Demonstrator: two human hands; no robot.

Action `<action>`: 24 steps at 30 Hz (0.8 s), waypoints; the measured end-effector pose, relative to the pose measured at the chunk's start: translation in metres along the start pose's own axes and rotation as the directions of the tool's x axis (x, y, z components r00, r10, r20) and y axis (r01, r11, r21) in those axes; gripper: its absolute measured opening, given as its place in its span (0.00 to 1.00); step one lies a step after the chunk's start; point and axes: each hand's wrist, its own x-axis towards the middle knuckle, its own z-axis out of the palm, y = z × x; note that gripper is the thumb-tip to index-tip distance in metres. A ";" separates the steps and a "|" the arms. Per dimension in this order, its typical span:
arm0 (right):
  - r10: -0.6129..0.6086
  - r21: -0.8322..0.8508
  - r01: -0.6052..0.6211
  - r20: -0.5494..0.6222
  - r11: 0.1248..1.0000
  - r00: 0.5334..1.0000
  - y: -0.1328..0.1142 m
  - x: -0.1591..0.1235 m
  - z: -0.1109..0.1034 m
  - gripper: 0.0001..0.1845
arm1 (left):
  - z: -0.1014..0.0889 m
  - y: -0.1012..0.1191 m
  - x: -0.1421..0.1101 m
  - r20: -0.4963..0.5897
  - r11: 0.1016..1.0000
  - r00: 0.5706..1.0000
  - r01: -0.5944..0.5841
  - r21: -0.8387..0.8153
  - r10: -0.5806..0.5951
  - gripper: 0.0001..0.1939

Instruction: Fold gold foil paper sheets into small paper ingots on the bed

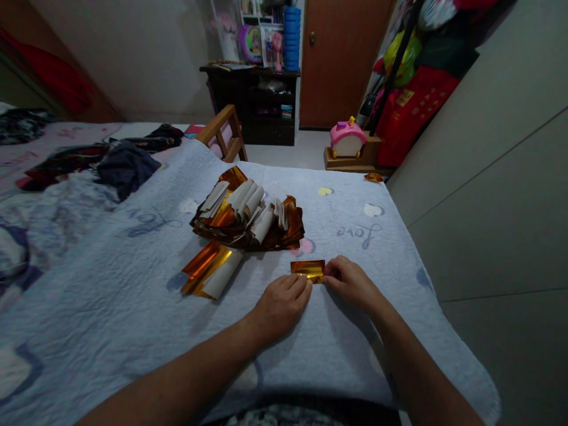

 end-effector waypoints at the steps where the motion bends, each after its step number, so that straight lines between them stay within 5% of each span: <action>1: -0.001 -0.014 0.000 -0.016 1.000 1.000 0.001 0.000 0.003 0.02 | 0.000 0.000 0.000 -0.005 1.000 1.000 0.000 -0.001 0.000 0.12; 20: 0.045 -0.233 -0.033 0.045 0.972 0.998 -0.005 0.002 0.006 0.07 | -0.001 0.000 -0.001 -0.051 1.000 0.999 -0.014 -0.006 0.014 0.13; 24: 0.049 -0.294 -0.034 0.044 0.955 0.998 -0.008 0.003 0.006 0.09 | 0.000 0.001 -0.001 0.009 1.000 1.000 -0.010 0.013 0.010 0.13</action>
